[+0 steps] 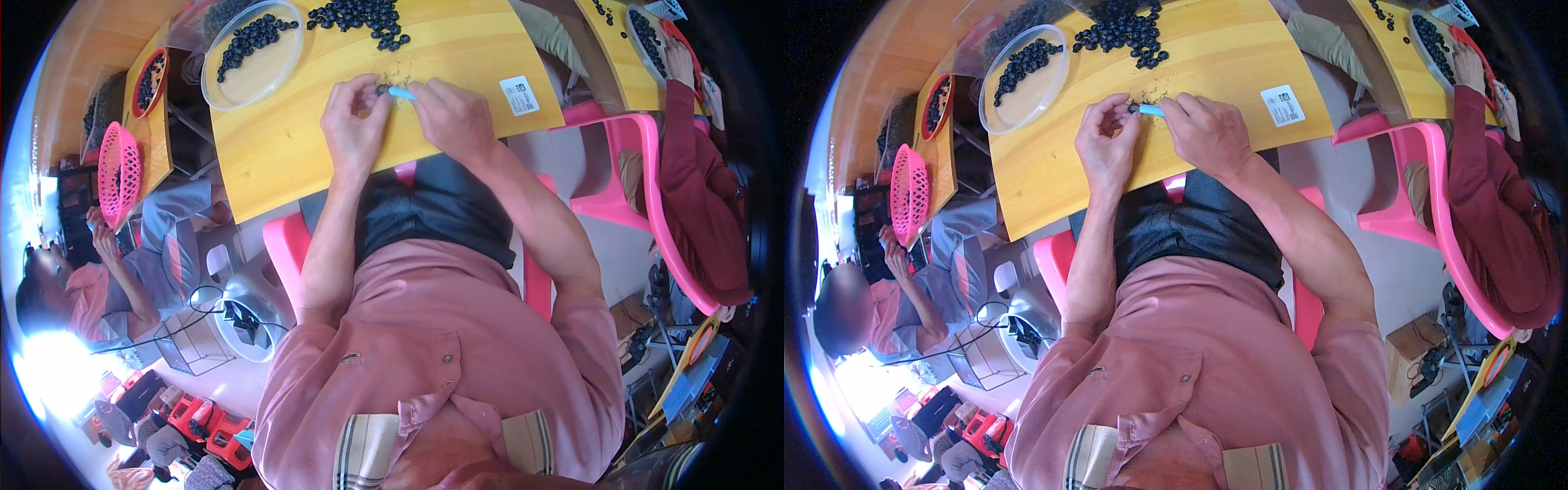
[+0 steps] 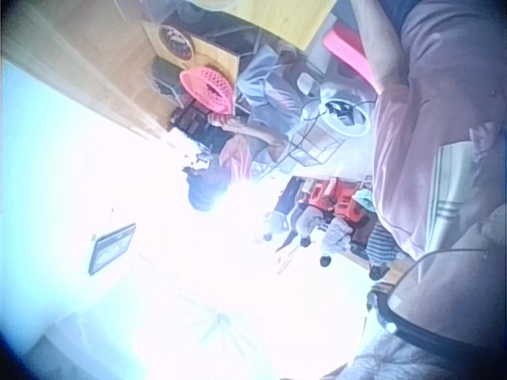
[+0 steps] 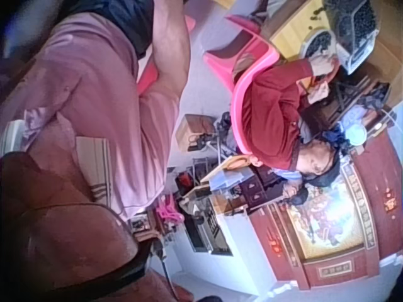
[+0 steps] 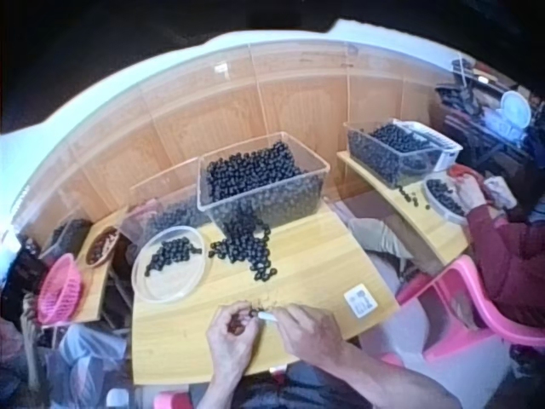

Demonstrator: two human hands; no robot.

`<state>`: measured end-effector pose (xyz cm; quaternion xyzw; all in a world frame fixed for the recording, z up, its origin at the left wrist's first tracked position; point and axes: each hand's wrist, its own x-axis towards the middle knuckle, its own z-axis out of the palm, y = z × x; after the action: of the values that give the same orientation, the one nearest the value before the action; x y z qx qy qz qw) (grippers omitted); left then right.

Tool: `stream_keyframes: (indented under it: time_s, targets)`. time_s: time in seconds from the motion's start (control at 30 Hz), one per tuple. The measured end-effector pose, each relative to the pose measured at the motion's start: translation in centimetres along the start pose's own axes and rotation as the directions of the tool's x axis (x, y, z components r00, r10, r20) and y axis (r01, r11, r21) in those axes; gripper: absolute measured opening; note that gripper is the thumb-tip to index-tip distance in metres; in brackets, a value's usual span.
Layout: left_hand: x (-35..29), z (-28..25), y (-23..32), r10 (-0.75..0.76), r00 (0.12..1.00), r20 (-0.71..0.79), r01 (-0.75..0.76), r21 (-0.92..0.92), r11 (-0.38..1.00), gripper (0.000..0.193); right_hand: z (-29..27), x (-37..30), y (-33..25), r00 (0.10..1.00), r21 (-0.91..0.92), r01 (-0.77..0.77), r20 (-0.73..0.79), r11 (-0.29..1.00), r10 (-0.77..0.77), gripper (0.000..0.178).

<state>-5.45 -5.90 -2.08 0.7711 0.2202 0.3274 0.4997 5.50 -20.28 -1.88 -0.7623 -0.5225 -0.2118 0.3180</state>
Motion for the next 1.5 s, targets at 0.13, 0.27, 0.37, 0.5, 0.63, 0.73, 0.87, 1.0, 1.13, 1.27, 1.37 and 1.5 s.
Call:
stream_keyframes:
  time_s: [0.13,0.27,0.37,0.5,0.63,0.73,0.87,1.0,1.13,1.27,1.37,1.5]
  targets:
    - [0.0,0.1,0.1,0.016,1.000,0.004,-0.016,0.029,0.999,0.030,0.1,-0.2,0.2,1.000,0.005,-0.016,0.027,1.000,0.015,0.013]
    - [-0.2,0.0,-0.2,0.036,0.999,-0.011,-0.036,0.043,0.998,0.030,0.6,-0.3,0.4,0.995,0.008,-0.083,0.056,0.996,0.083,0.020]
    - [-0.2,0.0,-0.5,0.014,0.999,-0.035,-0.014,-0.005,1.000,0.030,0.2,0.0,0.3,1.000,0.010,-0.025,0.017,1.000,0.025,0.016]
    - [-0.1,0.1,-0.6,0.013,0.999,-0.044,-0.013,0.007,1.000,0.031,0.0,-0.1,0.1,1.000,0.010,-0.004,0.006,1.000,0.004,0.013]
    - [-0.1,0.1,-0.3,0.019,0.999,-0.039,-0.019,0.012,1.000,0.030,0.0,-0.1,0.0,1.000,0.007,0.017,0.014,1.000,-0.017,0.009]
    - [-0.1,0.1,-0.2,0.053,0.998,-0.032,-0.051,0.053,0.997,0.030,0.0,0.0,0.0,1.000,0.011,0.023,0.012,1.000,-0.023,0.008]
    - [-0.1,0.1,-0.1,0.057,0.998,-0.029,-0.055,0.075,0.996,0.029,0.0,0.0,0.0,1.000,-0.006,0.015,0.023,1.000,-0.015,0.007]
    - [-0.1,0.2,0.0,0.064,0.998,-0.027,-0.062,0.080,0.995,0.029,0.0,0.0,0.1,1.000,0.000,0.008,0.024,1.000,-0.008,0.006]
    - [-0.3,0.1,-0.5,0.046,0.997,-0.056,-0.049,-0.044,0.998,0.030,0.4,0.0,0.4,0.997,0.002,-0.063,0.051,0.998,0.063,0.006]
    - [-0.4,-0.7,-0.5,0.095,0.991,-0.098,-0.096,-0.004,0.995,0.025,0.4,0.1,0.2,0.986,-0.007,-0.114,0.120,0.993,0.114,0.007]
    - [0.6,-2.4,-0.8,0.181,0.972,-0.151,-0.165,0.109,0.980,0.019,0.4,-0.2,0.3,0.993,0.020,-0.091,0.074,0.996,0.090,0.008]
    - [4.8,-7.4,-1.7,0.261,0.923,-0.283,-0.176,0.293,0.940,0.015,-0.1,-0.1,0.2,0.992,0.007,-0.095,0.085,0.995,0.094,0.009]
